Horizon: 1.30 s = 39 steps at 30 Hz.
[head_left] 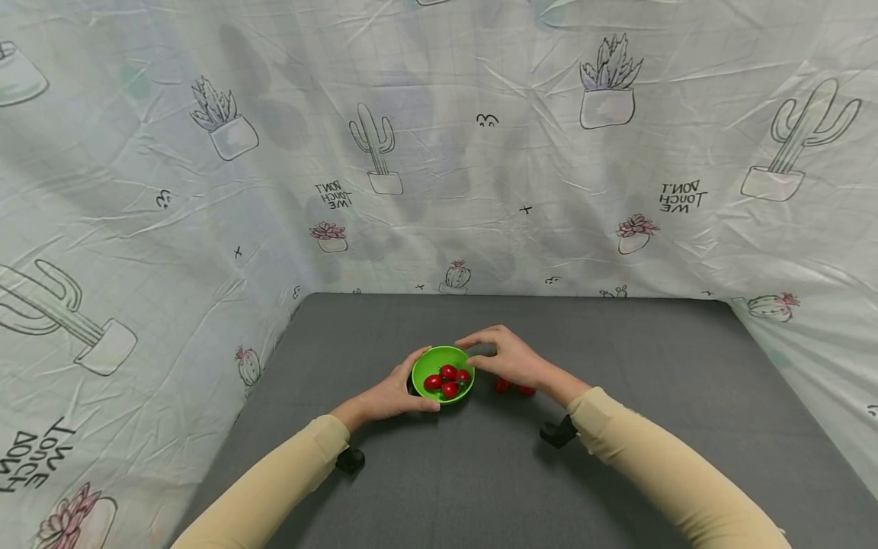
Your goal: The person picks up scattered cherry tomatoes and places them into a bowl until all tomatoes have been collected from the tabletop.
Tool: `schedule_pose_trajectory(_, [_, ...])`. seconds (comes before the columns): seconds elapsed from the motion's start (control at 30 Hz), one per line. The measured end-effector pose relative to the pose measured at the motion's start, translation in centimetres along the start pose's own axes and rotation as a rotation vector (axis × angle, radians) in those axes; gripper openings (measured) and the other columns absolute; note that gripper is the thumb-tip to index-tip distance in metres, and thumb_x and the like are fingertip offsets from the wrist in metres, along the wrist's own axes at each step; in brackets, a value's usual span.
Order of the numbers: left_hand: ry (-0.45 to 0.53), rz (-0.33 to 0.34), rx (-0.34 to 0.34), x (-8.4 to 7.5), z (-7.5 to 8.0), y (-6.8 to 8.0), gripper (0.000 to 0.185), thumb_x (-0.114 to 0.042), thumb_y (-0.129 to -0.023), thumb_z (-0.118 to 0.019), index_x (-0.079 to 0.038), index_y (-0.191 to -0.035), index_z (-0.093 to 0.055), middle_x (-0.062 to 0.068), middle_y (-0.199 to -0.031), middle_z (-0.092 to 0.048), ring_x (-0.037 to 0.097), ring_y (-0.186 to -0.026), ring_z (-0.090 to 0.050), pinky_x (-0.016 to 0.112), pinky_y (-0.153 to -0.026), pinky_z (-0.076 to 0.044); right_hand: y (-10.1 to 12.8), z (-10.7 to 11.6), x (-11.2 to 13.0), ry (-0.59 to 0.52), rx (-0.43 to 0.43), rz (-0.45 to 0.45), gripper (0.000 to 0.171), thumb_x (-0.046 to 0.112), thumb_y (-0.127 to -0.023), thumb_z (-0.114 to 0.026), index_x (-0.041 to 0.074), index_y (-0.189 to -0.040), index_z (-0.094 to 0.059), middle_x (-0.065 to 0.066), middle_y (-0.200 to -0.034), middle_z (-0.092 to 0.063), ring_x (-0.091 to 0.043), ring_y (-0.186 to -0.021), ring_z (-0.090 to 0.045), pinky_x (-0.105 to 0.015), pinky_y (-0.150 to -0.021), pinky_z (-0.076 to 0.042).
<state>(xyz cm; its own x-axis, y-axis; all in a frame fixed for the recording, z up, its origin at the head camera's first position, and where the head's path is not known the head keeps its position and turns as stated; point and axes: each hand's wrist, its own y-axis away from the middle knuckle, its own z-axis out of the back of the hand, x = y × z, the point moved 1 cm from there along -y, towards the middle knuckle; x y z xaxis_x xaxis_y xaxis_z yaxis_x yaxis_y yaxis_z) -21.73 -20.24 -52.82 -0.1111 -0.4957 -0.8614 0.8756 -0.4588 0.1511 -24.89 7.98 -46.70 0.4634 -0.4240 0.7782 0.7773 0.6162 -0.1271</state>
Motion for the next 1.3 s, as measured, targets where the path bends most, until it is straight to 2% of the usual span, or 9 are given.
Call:
schedule_pose_trajectory(0.13, [-0.011, -0.004, -0.008, 0.0, 0.0, 0.0, 0.111, -0.051, -0.081, -0.086, -0.032, -0.165, -0.015, 0.007, -0.156, -0.033, 0.028, -0.14, -0.032, 0.059, -0.112, -0.029, 0.5, 0.8, -0.1, -0.01, -0.014, -0.001, 0.036, 0.022, -0.1, -0.069, 0.017, -0.136, -0.068, 0.005, -0.134, -0.064, -0.024, -0.134, -0.043, -0.055, -0.103, -0.043])
schedule_pose_trajectory(0.27, [-0.01, -0.01, -0.011, 0.0, -0.1, 0.0, 0.112, -0.05, -0.081, -0.086, -0.03, -0.165, -0.015, 0.006, -0.157, -0.033, 0.027, -0.141, -0.032, 0.058, -0.113, -0.029, 1.0, 1.5, -0.2, -0.003, -0.03, -0.049, 0.036, 0.026, -0.101, -0.069, 0.025, -0.136, -0.068, 0.007, -0.135, -0.062, -0.023, -0.136, -0.04, -0.05, -0.102, -0.045])
schedule_pose_trajectory(0.37, [-0.006, -0.015, -0.009, -0.1, -0.1, 0.0, 0.112, -0.049, -0.081, -0.086, -0.029, -0.165, -0.014, 0.006, -0.158, -0.031, 0.027, -0.143, -0.032, 0.058, -0.114, -0.028, 1.3, 1.9, -0.3, -0.006, -0.038, -0.067, 0.035, 0.026, -0.101, -0.069, 0.025, -0.136, -0.068, 0.007, -0.135, -0.062, -0.023, -0.137, -0.039, -0.051, -0.102, -0.045])
schedule_pose_trajectory(0.53, [-0.016, -0.015, -0.003, -0.1, 0.0, 0.2, 0.112, -0.05, -0.082, -0.085, -0.03, -0.166, -0.013, 0.006, -0.161, -0.028, 0.028, -0.146, -0.029, 0.058, -0.114, -0.028, 1.9, 2.7, -0.6, 0.009, -0.061, -0.063, 0.037, 0.026, -0.101, -0.069, 0.019, -0.137, -0.067, 0.002, -0.137, -0.063, -0.028, -0.138, -0.039, -0.06, -0.107, -0.037])
schedule_pose_trajectory(0.67, [-0.014, -0.026, 0.004, -0.2, 0.1, 0.3, 0.112, -0.048, -0.083, -0.085, -0.029, -0.166, -0.012, 0.007, -0.163, -0.025, 0.029, -0.147, -0.028, 0.059, -0.113, -0.028, 2.6, 3.4, -0.8, 0.016, -0.079, -0.061, 0.039, 0.025, -0.1, -0.07, 0.015, -0.138, -0.067, -0.002, -0.137, -0.063, -0.031, -0.138, -0.039, -0.063, -0.109, -0.032])
schedule_pose_trajectory(0.87, [-0.006, -0.037, 0.01, -0.3, 0.1, 0.4, 0.109, -0.046, -0.085, -0.084, -0.028, -0.166, -0.013, 0.007, -0.164, -0.024, 0.029, -0.148, -0.027, 0.06, -0.114, -0.028, 3.3, 4.0, -1.3, 0.018, -0.098, -0.081, 0.037, 0.025, -0.101, -0.07, 0.021, -0.137, -0.068, -0.001, -0.137, -0.063, -0.031, -0.138, -0.039, -0.062, -0.109, -0.033])
schedule_pose_trajectory(1.1, [-0.004, -0.035, 0.009, -0.2, 0.1, 0.3, 0.108, -0.045, -0.085, -0.084, -0.031, -0.165, -0.014, 0.008, -0.164, -0.023, 0.031, -0.148, -0.026, 0.062, -0.113, -0.027, 4.2, 4.7, -2.2, 0.037, -0.114, -0.052, 0.037, 0.02, -0.1, -0.069, 0.016, -0.138, -0.067, -0.005, -0.136, -0.064, -0.034, -0.137, -0.041, -0.064, -0.11, -0.03])
schedule_pose_trajectory(1.3, [-0.022, -0.028, 0.006, -0.2, 0.2, 0.4, 0.108, -0.049, -0.084, -0.084, -0.033, -0.165, -0.014, 0.008, -0.165, -0.022, 0.031, -0.148, -0.025, 0.062, -0.113, -0.027, 4.9, 5.1, -3.2, 0.043, -0.116, -0.049, 0.038, 0.019, -0.099, -0.071, 0.014, -0.137, -0.067, -0.007, -0.136, -0.064, -0.034, -0.135, -0.046, -0.063, -0.109, -0.034])
